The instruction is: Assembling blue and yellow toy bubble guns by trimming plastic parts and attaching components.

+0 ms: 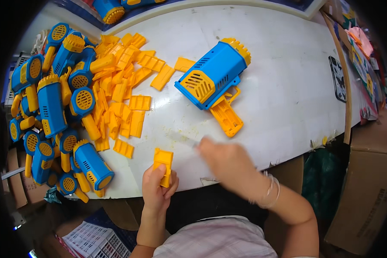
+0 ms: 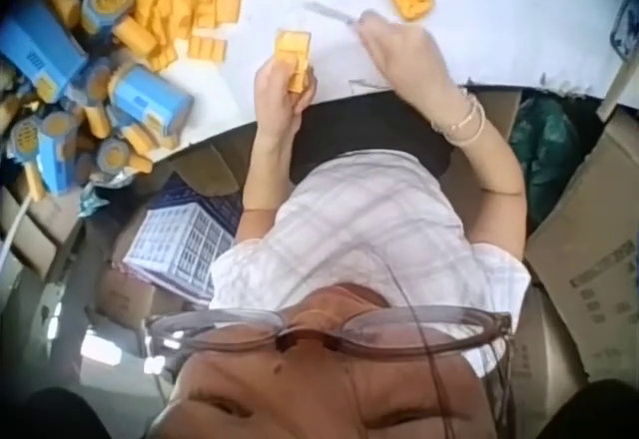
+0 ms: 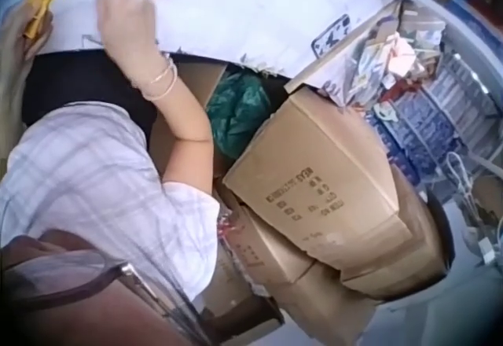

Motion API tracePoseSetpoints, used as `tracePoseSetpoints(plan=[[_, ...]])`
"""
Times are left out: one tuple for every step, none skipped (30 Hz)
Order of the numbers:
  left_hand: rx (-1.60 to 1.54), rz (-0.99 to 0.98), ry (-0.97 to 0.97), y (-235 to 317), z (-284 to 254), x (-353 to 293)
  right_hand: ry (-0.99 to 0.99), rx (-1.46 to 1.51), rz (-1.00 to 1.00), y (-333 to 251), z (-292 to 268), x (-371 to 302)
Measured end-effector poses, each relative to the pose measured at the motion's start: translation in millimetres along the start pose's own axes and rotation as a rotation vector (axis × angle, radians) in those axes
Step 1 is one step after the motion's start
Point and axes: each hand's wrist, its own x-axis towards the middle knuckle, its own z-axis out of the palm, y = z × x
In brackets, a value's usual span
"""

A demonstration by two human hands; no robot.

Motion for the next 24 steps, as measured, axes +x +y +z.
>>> tracePoseSetpoints(plan=[[0.000,0.003,0.002,0.5,1.8,0.7,0.002,0.079,-0.104,-11.3,2.8,-7.0],[-0.035,-0.042,-0.007,1.9,3.3,1.7,-0.126,0.048,-0.033,-24.5,-1.4,-7.1],[-0.068,-0.087,-0.017,3.8,6.0,2.9,-0.121,0.047,-0.030,-18.3,2.0,-5.9],[-0.054,-0.107,0.126,8.1,14.6,3.9,-0.043,0.039,0.011,-5.5,7.5,-3.7],[-0.053,-0.100,0.133,8.8,12.7,3.2,0.027,0.037,0.040,1.6,7.6,0.1],[-0.065,-0.104,0.106,8.7,8.8,2.8,0.026,-0.012,0.105,4.0,2.8,1.2],[-0.075,-0.109,0.079,8.0,5.8,3.2,-0.017,0.024,0.045,-6.6,2.1,-4.4],[-0.072,-0.114,0.083,5.5,3.3,3.4,-0.058,0.060,-0.003,-21.9,3.2,-11.1],[-0.091,-0.113,0.007,2.8,1.8,4.9,-0.116,0.037,0.017,-24.2,6.3,-10.3],[-0.109,-0.113,-0.070,1.8,0.7,4.3,-0.057,0.035,0.003,-15.8,11.4,-8.9],[-0.107,-0.109,-0.068,2.4,0.5,4.6,0.003,0.029,-0.019,-2.2,11.9,-1.7],[-0.090,-0.116,-0.023,3.0,0.3,3.4,-0.042,-0.081,0.124,5.7,4.8,5.1],[-0.073,-0.124,0.023,3.8,0.0,3.5,-0.047,-0.036,0.025,1.8,6.1,1.1],[-0.070,-0.125,0.025,3.0,1.9,2.9,-0.054,0.011,-0.069,-6.3,7.8,-8.9],[-0.075,-0.103,0.013,1.1,5.1,3.0,-0.154,0.065,0.008,-23.7,2.7,-10.7],[-0.079,-0.082,-0.001,0.3,7.0,2.3,-0.154,0.069,0.009,-18.7,4.8,-9.8],[-0.073,-0.083,-0.008,3.2,9.4,2.1,-0.073,0.031,-0.013,-5.8,8.5,-4.2],[-0.044,-0.076,0.043,8.0,13.9,-1.2,0.008,-0.007,-0.035,2.8,8.4,0.8],[-0.015,-0.068,0.092,10.4,16.2,-2.3,-0.002,-0.017,0.109,5.9,2.3,0.8],[-0.007,-0.064,0.090,8.9,12.4,1.1,-0.016,0.023,-0.004,-6.3,-2.0,-1.8],[0.001,-0.072,0.042,3.1,6.5,1.5,-0.034,0.061,-0.106,-20.9,-2.9,-10.3],[0.009,-0.081,-0.007,-0.5,4.1,-0.1,-0.113,0.038,-0.047,-24.9,-1.4,-13.4],[0.025,-0.079,-0.015,4.3,5.3,-1.4,-0.045,0.034,-0.046,-17.5,1.7,-8.8],[0.005,-0.093,-0.033,6.9,9.3,-3.4,0.018,0.026,-0.037,-2.7,3.6,-3.7]])
